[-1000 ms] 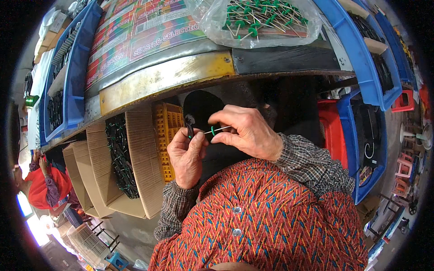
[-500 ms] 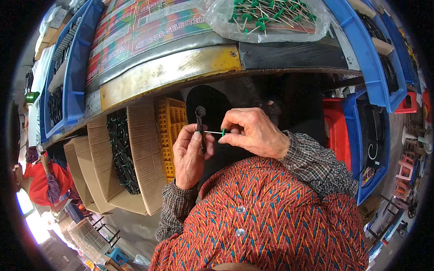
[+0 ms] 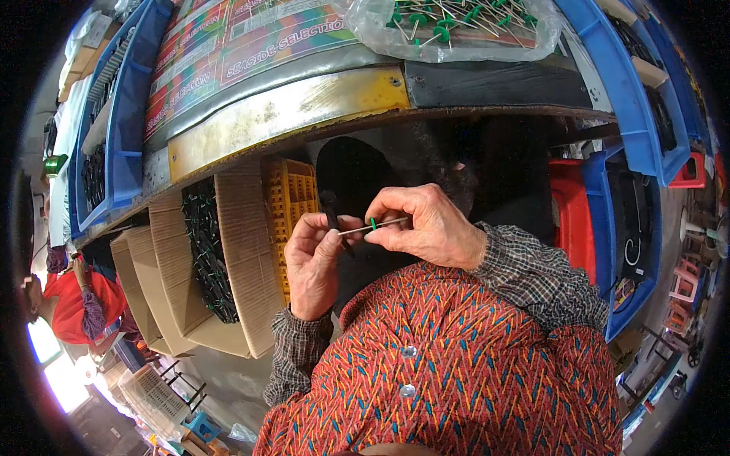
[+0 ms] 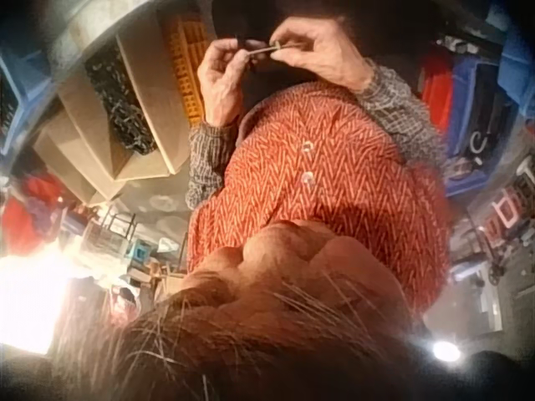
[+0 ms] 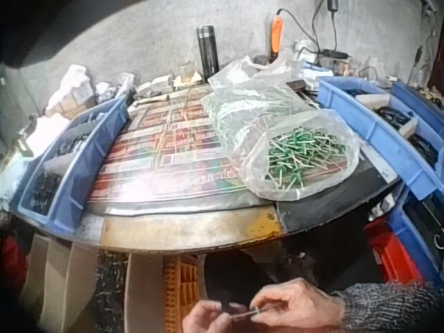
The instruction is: The person assembles components by picking up black plastic pieces and pressing small green-capped pins into them by hand.
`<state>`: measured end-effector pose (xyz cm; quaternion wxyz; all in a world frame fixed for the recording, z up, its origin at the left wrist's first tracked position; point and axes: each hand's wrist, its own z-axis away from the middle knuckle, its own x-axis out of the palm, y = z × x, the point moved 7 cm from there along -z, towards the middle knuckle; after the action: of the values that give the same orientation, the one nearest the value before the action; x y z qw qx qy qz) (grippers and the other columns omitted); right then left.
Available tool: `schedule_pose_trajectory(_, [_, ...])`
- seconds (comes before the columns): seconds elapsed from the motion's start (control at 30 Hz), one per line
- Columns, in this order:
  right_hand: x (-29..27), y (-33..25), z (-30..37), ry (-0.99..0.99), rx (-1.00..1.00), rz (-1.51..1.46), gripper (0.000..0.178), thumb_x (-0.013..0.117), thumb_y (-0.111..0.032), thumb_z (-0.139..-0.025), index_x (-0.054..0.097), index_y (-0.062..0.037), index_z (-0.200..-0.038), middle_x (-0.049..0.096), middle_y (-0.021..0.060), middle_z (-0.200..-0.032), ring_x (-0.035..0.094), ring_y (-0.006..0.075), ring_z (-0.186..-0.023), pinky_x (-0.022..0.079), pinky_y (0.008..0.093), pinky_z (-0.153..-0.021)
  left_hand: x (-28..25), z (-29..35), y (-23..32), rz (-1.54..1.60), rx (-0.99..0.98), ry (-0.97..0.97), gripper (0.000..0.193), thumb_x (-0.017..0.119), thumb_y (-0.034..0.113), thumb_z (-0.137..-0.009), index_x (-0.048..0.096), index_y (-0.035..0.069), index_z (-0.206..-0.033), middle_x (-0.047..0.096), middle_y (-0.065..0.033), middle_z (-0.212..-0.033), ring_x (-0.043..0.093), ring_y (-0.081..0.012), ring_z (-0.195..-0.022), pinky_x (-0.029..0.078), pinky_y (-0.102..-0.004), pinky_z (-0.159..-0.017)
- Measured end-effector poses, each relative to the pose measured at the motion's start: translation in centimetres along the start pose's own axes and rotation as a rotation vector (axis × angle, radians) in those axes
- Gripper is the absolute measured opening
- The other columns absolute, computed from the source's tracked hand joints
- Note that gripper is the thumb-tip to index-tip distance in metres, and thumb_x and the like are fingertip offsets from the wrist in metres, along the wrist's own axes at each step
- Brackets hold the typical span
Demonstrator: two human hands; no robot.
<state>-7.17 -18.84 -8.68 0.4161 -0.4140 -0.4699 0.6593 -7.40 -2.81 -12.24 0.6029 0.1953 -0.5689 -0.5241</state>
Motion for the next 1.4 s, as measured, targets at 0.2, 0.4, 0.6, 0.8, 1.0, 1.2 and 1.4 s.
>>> schedule_pose_trajectory(0.2, [1.0, -0.8, -0.1, -0.058, -0.049, 0.023, 0.018, 0.072, -0.009, -0.078, 0.062, 0.0024, -0.088, 0.061, 0.0046, -0.072, 0.056, 0.0071, -0.066, 0.046, 0.0242, -0.058, -1.2, 0.4, 0.2, -0.164, 0.157, 0.038, 0.016, 0.064, 0.005, -0.088, 0.059, 0.003, -0.103, 0.063, -0.0070, -0.102, 0.059, -0.0117, -0.080, 0.047, -0.0258, -0.075])
schedule_pose_trajectory(0.4, [1.3, -2.1, 0.1, -0.109, -0.183, 0.106, 0.021, 0.074, -0.011, -0.077, 0.061, 0.0025, -0.085, 0.057, 0.0056, -0.068, 0.052, 0.0095, -0.058, 0.042, 0.0259, -0.052, -1.3, 0.8, -0.1, 0.210, 0.017, -0.028, 0.019, 0.063, -0.001, -0.087, 0.058, 0.001, -0.106, 0.061, -0.0126, -0.102, 0.057, -0.0122, -0.072, 0.049, -0.0241, -0.062])
schedule_pose_trajectory(0.6, [1.1, -2.9, 0.3, -0.062, -0.194, 0.176, 0.021, 0.074, -0.013, -0.077, 0.060, 0.0013, -0.082, 0.052, 0.0045, -0.065, 0.049, 0.0116, -0.054, 0.039, 0.0280, -0.049, -2.1, 0.9, -0.8, 0.322, 0.021, -0.023, 0.019, 0.062, 0.001, -0.088, 0.057, 0.000, -0.107, 0.061, -0.0178, -0.102, 0.060, -0.0170, -0.067, 0.053, -0.0305, -0.058])
schedule_pose_trajectory(0.8, [2.2, -3.2, 0.2, -0.076, -0.225, 0.173, 0.020, 0.073, -0.012, -0.077, 0.059, 0.0012, -0.082, 0.051, 0.0068, -0.066, 0.049, 0.0163, -0.053, 0.038, 0.0312, -0.049, -2.2, 1.3, -1.2, 0.382, 0.011, -0.038, 0.020, 0.064, 0.007, -0.088, 0.056, -0.001, -0.105, 0.059, -0.0173, -0.093, 0.061, -0.0190, -0.068, 0.054, -0.0335, -0.059])
schedule_pose_trajectory(1.0, [3.1, -3.4, -0.4, -0.103, -0.206, 0.197, 0.021, 0.073, -0.012, -0.076, 0.058, 0.0008, -0.082, 0.053, 0.0093, -0.067, 0.054, 0.0211, -0.055, 0.040, 0.0340, -0.051, -3.1, 1.6, -2.4, 0.494, 0.041, -0.078, 0.019, 0.065, 0.012, -0.089, 0.056, 0.001, -0.102, 0.057, -0.0159, -0.088, 0.060, -0.0197, -0.065, 0.055, -0.0345, -0.057])
schedule_pose_trajectory(1.2, [4.1, -3.0, -1.2, -0.112, -0.211, 0.200, 0.024, 0.075, -0.014, -0.075, 0.058, 0.0004, -0.081, 0.055, 0.0112, -0.068, 0.057, 0.0258, -0.058, 0.042, 0.0366, -0.052, -3.9, 1.5, -3.1, 0.560, 0.011, -0.081, 0.018, 0.064, 0.010, -0.089, 0.056, 0.001, -0.102, 0.057, -0.0182, -0.094, 0.061, -0.0202, -0.065, 0.056, -0.0354, -0.055])
schedule_pose_trajectory(1.4, [4.6, -2.8, -1.9, -0.094, -0.251, 0.217, 0.022, 0.076, -0.012, -0.073, 0.060, -0.0003, -0.082, 0.052, 0.0086, -0.066, 0.053, 0.0219, -0.055, 0.039, 0.0341, -0.049, -4.8, 1.3, -3.5, 0.564, 0.035, -0.103, 0.018, 0.064, 0.010, -0.089, 0.056, 0.000, -0.103, 0.057, -0.0192, -0.096, 0.062, -0.0208, -0.065, 0.056, -0.0362, -0.056])
